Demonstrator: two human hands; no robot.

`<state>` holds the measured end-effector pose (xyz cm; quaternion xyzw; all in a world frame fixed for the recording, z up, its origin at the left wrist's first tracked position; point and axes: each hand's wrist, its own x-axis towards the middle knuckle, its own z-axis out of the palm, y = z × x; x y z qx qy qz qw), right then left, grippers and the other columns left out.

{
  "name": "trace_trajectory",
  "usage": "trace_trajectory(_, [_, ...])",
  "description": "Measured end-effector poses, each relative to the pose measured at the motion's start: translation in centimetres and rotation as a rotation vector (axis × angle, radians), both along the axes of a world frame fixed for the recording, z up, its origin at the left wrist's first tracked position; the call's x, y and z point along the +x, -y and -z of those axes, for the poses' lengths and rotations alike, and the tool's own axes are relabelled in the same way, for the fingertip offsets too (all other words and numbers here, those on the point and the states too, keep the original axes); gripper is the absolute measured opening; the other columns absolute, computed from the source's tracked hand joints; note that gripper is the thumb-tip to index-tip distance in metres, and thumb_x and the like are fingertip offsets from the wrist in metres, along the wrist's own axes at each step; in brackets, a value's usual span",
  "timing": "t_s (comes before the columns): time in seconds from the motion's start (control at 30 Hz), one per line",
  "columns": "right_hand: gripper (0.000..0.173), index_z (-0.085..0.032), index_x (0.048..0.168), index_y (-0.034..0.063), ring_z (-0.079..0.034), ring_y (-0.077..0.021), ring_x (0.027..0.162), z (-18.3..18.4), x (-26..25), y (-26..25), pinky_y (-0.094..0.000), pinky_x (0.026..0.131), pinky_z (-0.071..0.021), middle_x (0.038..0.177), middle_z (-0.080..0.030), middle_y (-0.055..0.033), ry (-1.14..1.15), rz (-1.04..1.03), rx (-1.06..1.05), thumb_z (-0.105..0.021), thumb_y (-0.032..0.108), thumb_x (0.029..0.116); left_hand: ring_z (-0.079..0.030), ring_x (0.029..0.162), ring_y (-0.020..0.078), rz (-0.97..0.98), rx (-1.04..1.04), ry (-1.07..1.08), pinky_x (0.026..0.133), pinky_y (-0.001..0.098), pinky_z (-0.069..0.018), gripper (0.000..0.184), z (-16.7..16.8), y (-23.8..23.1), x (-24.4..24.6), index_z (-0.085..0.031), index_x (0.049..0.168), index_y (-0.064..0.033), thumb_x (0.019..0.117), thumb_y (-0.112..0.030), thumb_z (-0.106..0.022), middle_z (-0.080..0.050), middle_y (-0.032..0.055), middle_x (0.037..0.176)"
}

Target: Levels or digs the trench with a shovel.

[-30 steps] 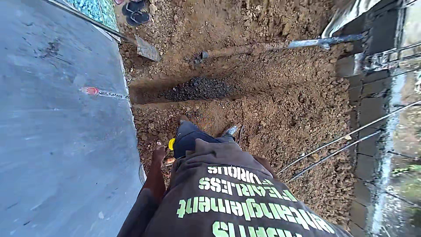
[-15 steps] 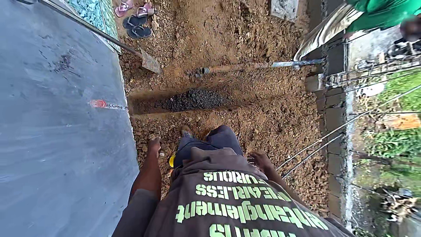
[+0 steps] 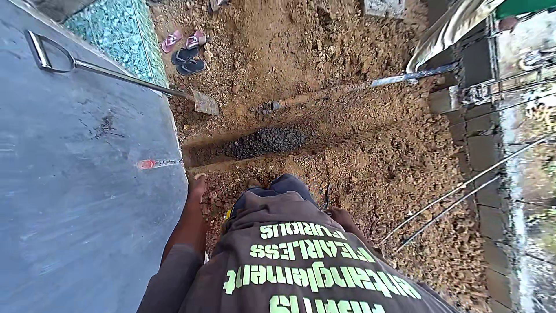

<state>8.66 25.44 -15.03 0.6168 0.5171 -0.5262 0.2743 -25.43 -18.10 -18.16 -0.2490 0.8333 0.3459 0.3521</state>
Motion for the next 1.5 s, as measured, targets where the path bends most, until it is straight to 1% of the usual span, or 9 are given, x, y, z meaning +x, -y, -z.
trace_trajectory(0.2, [0.034,-0.058,0.132,-0.0016,-0.071,-0.0238,0.092,5.2,-5.4,-5.3,-0.041,0.08,-0.0588,0.118,-0.068,-0.0189,-0.072,0.063,-0.016,-0.045,0.022,0.1111,-0.058,0.127,0.039,-0.194,-0.05,0.048,0.101,0.0585,-0.0499,0.044,0.2,1.7,1.3,-0.056,0.142,-0.0014,0.1103,-0.03,-0.046,-0.056,0.0252,0.142])
trace_trajectory(0.37, [0.035,-0.059,0.131,-0.0028,-0.072,-0.0243,0.093,6.1,-15.9,-9.3,-0.0418,0.082,-0.0598,0.12,-0.069,-0.0188,-0.162,-0.025,0.037,-0.045,0.022,0.1113,-0.055,0.13,0.0418,-0.339,-0.051,0.086,0.103,0.0615,-0.048,0.049,2.2,0.2,-2.5,-0.05,0.146,0.0001,0.1094,-0.033,-0.048,-0.051,0.0281,0.146])
trace_trajectory(0.5, [0.034,-0.059,0.133,-0.0026,-0.073,-0.0225,0.091,7.0,-29.2,-11.7,-0.0412,0.082,-0.0607,0.114,-0.072,-0.0168,-0.269,-0.178,0.084,-0.043,0.018,0.1105,-0.058,0.125,0.0384,-0.381,-0.028,-0.003,0.099,0.0568,-0.0501,0.047,5.3,-0.7,-13.1,-0.051,0.145,-0.0001,0.1103,-0.031,-0.046,-0.054,0.0272,0.143])
trace_trajectory(0.67, [0.031,-0.06,0.129,-0.0037,-0.074,-0.0197,0.086,9.9,-52.5,-13.1,-0.0378,0.078,-0.0628,0.106,-0.073,-0.014,-0.467,-0.268,0.172,-0.046,0.016,0.1097,-0.061,0.119,0.0392,-0.52,-0.016,-0.204,0.097,0.0572,-0.0518,0.045,12.5,1.8,-32.6,-0.052,0.144,0.0014,0.1104,-0.027,-0.045,-0.056,0.0293,0.137])
trace_trajectory(0.8, [0.031,-0.061,0.127,-0.0049,-0.073,-0.0219,0.085,12.4,-70.3,-12.3,-0.0398,0.078,-0.0625,0.104,-0.072,-0.017,-0.498,-0.395,0.227,-0.046,0.015,0.1092,-0.056,0.128,0.0397,-0.824,0.08,-0.374,0.101,0.0573,-0.0511,0.059,14.4,4.1,-46.8,-0.032,0.158,-0.0028,0.108,-0.029,-0.051,-0.046,0.0278,0.151])
trace_trajectory(0.93, [0.033,-0.062,0.128,-0.0031,-0.073,-0.0225,0.089,10.1,-82.2,-9.0,-0.041,0.08,-0.0619,0.108,-0.072,-0.0169,-0.42,-0.798,0.093,-0.044,0.017,0.11,-0.045,0.143,0.033,-1.0,0.095,-0.672,0.108,0.053,-0.0492,0.08,9.0,8.3,-53.2,-0.015,0.164,-0.0079,0.1029,-0.033,-0.06,-0.033,0.0212,0.162])
trace_trajectory(1.2, [0.033,-0.064,0.128,0.0006,-0.074,-0.0214,0.09,9.2,-106.7,3.2,-0.0407,0.083,-0.0621,0.106,-0.074,-0.0145,-0.363,-1.588,-0.016,-0.049,0.024,0.1091,-0.045,0.144,0.0291,-1.406,0.19,-0.976,0.113,0.0554,-0.0452,0.068,-0.1,12.2,-59.5,-0.029,0.16,-0.0085,0.1091,-0.052,-0.038,-0.041,0.0156,0.16])
trace_trajectory(1.4, [0.033,-0.063,0.13,-0.0002,-0.073,-0.0211,0.09,10.3,-118.5,17.9,-0.0396,0.081,-0.062,0.108,-0.073,-0.0145,-0.31,-2.062,-0.188,-0.049,0.022,0.1093,-0.064,0.117,0.0286,-1.606,0.145,-1.073,0.1,0.0467,-0.0537,0.061,-0.7,10.1,-62.4,-0.045,0.147,-0.0005,0.1109,-0.048,-0.036,-0.062,0.0226,0.131])
trace_trajectory(1.5, [0.035,-0.06,0.133,-0.0023,-0.074,-0.0234,0.094,11.9,-121.3,25.1,-0.0414,0.083,-0.0629,0.113,-0.072,-0.0167,-0.371,-2.272,-0.304,-0.048,0.021,0.1094,-0.068,0.096,0.0244,-1.587,0.07,-1.19,0.086,0.0458,-0.0597,0.05,0.0,6.0,-62.1,-0.053,0.136,-0.0008,0.1106,-0.043,-0.04,-0.067,0.0171,0.11])
